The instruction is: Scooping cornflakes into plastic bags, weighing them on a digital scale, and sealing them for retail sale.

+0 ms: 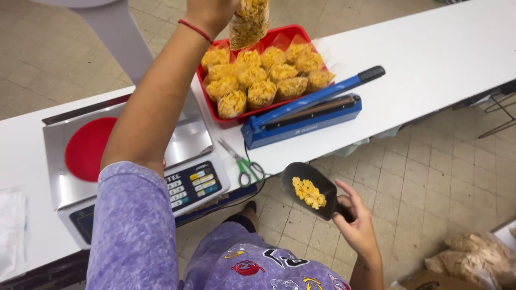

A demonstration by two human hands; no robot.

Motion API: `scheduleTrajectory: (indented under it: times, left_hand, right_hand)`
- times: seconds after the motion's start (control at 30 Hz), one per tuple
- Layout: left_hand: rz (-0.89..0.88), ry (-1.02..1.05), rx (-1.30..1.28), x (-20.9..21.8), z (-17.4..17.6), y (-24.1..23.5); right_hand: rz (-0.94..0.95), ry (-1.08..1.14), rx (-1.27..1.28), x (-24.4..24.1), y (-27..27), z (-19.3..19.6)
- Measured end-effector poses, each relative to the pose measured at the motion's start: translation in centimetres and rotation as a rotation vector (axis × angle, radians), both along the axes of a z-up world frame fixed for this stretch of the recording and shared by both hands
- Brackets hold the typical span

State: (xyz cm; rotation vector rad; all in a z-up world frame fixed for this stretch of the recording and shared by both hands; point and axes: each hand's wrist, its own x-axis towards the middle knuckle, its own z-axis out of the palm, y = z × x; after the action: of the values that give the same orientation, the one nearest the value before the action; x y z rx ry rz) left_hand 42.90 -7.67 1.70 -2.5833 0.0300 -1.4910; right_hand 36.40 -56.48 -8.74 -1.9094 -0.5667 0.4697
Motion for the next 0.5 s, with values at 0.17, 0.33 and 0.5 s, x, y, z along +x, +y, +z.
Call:
scheduleTrajectory:
  times: [0.17,0.33,0.5]
  left_hand:
    - [-0.058,0.084,-0.101,6.6,-1.9,1.8]
    - [-0.108,0.152,-0.202,12.0,-3.0,6.0]
    - [-0.242,0.609,-0.438,13.5,-6.8,7.9]
  right_hand:
    - [0.137,-0.138,0.005,4.4,3.1,2.2]
    - [0.262,-0.17,-0.237,10.0,6.7,3.1]
    - [0.464,-0.212,-0.117,13.6,10.3,3.2]
